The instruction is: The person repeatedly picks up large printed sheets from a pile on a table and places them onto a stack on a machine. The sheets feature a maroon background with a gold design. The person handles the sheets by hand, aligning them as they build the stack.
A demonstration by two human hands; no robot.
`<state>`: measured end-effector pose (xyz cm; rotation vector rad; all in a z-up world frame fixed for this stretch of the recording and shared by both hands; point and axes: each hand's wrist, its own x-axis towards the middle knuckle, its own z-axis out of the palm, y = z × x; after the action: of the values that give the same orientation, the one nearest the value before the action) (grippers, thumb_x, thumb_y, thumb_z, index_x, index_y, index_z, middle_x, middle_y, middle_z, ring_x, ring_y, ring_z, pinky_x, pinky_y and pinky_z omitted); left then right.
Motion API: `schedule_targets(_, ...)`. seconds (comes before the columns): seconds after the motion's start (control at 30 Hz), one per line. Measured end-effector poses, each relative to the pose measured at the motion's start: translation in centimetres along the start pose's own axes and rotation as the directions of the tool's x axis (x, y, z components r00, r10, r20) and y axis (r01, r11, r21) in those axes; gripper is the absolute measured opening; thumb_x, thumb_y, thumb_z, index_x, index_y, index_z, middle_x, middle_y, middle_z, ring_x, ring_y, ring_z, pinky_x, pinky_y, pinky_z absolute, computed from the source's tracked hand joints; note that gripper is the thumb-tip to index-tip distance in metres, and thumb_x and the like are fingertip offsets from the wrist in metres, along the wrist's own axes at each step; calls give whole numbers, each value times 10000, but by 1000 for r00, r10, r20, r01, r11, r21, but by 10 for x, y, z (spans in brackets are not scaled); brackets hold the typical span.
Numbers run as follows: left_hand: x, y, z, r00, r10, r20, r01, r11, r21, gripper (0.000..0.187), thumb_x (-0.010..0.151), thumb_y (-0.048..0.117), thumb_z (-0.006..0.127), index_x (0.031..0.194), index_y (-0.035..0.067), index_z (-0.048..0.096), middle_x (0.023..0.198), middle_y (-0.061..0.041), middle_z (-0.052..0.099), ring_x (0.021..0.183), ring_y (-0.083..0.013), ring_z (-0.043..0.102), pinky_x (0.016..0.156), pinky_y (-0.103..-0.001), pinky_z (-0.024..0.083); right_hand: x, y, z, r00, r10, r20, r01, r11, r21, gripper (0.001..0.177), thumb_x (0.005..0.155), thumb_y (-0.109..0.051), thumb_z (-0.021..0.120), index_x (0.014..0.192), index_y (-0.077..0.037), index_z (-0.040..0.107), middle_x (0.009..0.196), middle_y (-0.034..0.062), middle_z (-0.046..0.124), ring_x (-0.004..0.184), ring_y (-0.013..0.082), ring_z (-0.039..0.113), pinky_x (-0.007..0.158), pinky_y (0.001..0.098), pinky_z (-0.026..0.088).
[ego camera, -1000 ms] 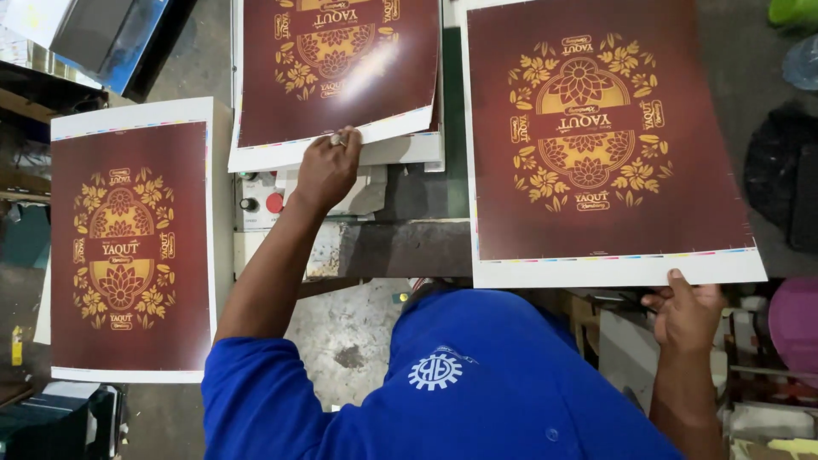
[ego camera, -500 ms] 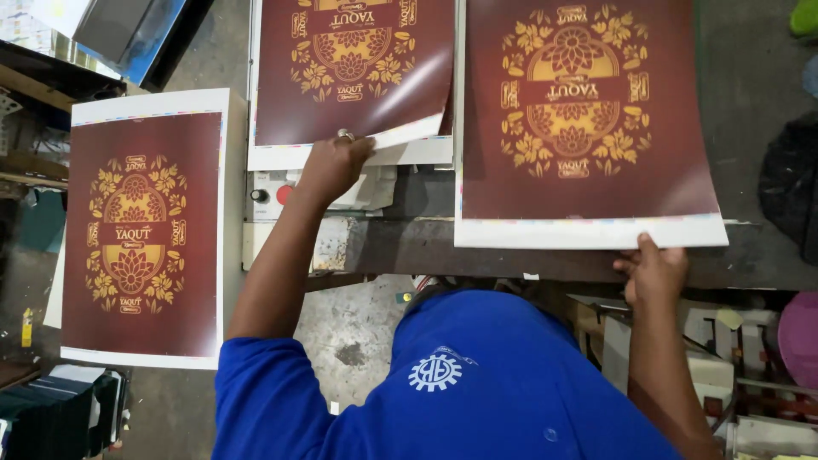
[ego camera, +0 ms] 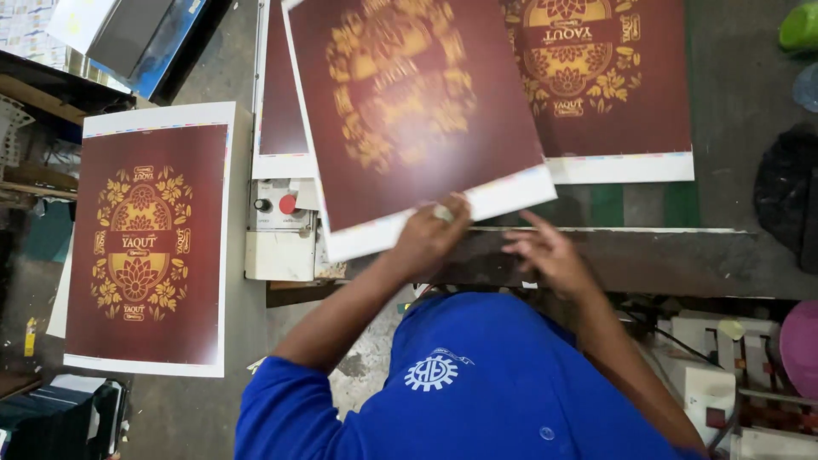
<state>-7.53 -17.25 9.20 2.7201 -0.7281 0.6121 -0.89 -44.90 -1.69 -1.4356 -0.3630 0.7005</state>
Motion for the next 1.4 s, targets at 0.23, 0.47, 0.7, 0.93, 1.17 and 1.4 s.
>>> schedule_targets(0.23, -12, -28, 44, 996, 84, 7, -82, 981, -177, 477, 886, 247, 704, 1217, -79, 597, 1174, -243, 686, 1002, -347, 694, 907, -471, 558, 4, 27, 7, 970, 135, -202, -38, 906, 421, 334, 1054, -172, 544, 1340, 0, 517, 1121, 133, 742, 908, 238, 773, 575, 287, 562)
schedule_targets(0.47, -31, -151, 17, 973, -212, 86, 184, 948, 259, 594, 831, 462, 685, 1246, 46, 596, 1221, -171, 707, 1063, -333, 712, 922, -459, 548, -57, 53, -70, 821, 51, -569, 180, 922, 342, 299, 1093, -99, 546, 1387, -57, 507, 1039, 104, 699, 769, 188, 719, 535, 271, 549)
schedule_targets(0.7, -82, -219, 58, 956, -94, 280, -62, 862, 502, 371, 962, 85, 565, 1313, -27, 610, 1229, -223, 732, 950, -283, 758, 742, -372, 612, -119, 44, -114, 693, 109, -713, 142, 948, 284, 269, 1117, -41, 552, 1377, 7, 506, 1012, 141, 682, 793, 218, 718, 557, 305, 551)
schedule_targets(0.93, -21, -168, -42, 956, -293, -34, 289, 907, 306, 90, 1092, 113, 587, 1072, 50, 649, 634, -90, 635, 565, -269, 648, 538, -421, 493, -149, 42, -109, 676, 97, -731, 155, 950, 270, 211, 1139, -34, 513, 1337, 38, 517, 1090, 152, 701, 819, 221, 721, 586, 294, 552)
schedule_targets(1.17, -24, -87, -42, 975, -222, 20, 201, 917, 345, 212, 941, 68, 613, 1128, -26, 649, 712, -105, 659, 607, -262, 667, 545, -389, 523, -154, 57, -105, 650, 112, -751, 109, 965, 238, 249, 1138, -35, 510, 1375, 40, 493, 1061, 171, 690, 798, 237, 719, 570, 301, 550)
schedule_targets(1.4, -37, -79, -38, 937, -346, -53, 350, 923, 157, 137, 942, 72, 645, 1058, 3, 667, 782, -145, 686, 679, -322, 693, 565, -430, 536, -139, 54, -94, 678, 105, -728, 105, 966, 237, 289, 1115, -42, 503, 1394, 31, 473, 1090, 159, 698, 790, 232, 723, 557, 291, 548)
